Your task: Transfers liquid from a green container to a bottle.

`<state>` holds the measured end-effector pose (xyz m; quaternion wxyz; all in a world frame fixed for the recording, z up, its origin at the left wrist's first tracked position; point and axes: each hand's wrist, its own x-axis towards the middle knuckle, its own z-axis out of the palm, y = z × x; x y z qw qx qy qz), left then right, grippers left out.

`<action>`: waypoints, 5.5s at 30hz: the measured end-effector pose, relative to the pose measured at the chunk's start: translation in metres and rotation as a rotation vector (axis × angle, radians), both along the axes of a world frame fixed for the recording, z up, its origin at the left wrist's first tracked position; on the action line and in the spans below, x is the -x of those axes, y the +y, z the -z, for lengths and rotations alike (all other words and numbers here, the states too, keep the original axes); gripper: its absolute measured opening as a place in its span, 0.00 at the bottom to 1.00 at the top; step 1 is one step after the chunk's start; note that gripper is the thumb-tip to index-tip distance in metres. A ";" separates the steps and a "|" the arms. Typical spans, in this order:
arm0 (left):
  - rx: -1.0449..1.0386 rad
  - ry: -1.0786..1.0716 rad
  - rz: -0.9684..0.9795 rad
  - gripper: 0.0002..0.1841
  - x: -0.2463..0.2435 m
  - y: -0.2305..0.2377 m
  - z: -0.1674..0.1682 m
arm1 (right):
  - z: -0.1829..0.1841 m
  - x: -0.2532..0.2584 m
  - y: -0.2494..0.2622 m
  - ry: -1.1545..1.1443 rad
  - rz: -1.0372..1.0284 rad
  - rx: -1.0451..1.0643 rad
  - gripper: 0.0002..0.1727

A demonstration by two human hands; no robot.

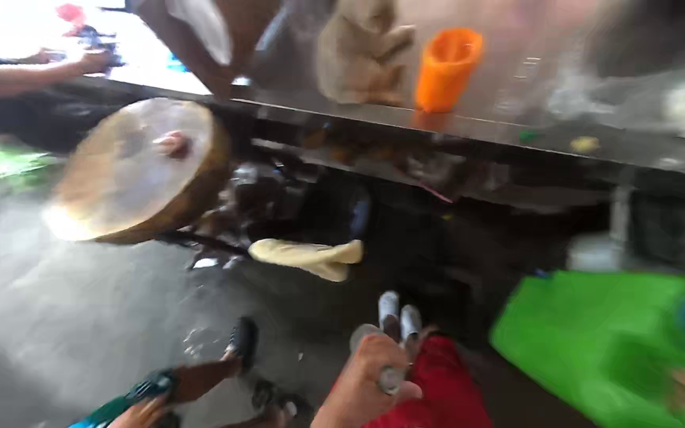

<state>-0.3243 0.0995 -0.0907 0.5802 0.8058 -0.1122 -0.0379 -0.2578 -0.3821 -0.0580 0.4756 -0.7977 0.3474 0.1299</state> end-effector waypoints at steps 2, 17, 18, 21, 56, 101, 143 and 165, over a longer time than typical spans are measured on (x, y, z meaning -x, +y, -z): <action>0.013 -0.007 0.021 0.14 0.003 -0.016 -0.003 | 0.028 0.007 -0.011 -0.047 0.121 0.096 0.28; -0.028 -0.085 0.124 0.14 0.086 -0.166 -0.005 | 0.006 0.124 -0.040 -0.096 -0.234 0.431 0.33; -0.029 -0.054 0.136 0.14 0.092 -0.182 -0.005 | 0.007 0.132 -0.038 -0.022 -0.283 0.396 0.34; -0.023 0.030 0.176 0.15 0.102 -0.229 -0.004 | 0.019 0.136 -0.026 0.078 -0.383 0.446 0.36; 0.017 0.075 0.235 0.16 0.129 -0.182 0.003 | 0.027 0.132 0.023 -0.125 0.333 0.020 0.36; -0.154 0.296 0.571 0.23 0.040 -0.334 0.088 | 0.045 0.011 -0.100 -0.058 0.282 -0.927 0.20; -0.068 0.180 0.053 0.21 0.000 -0.398 0.113 | 0.048 -0.057 -0.087 -0.149 -0.131 -0.474 0.27; -0.255 0.399 0.250 0.23 0.005 -0.414 0.019 | 0.063 -0.008 -0.092 -0.279 -0.276 -0.613 0.38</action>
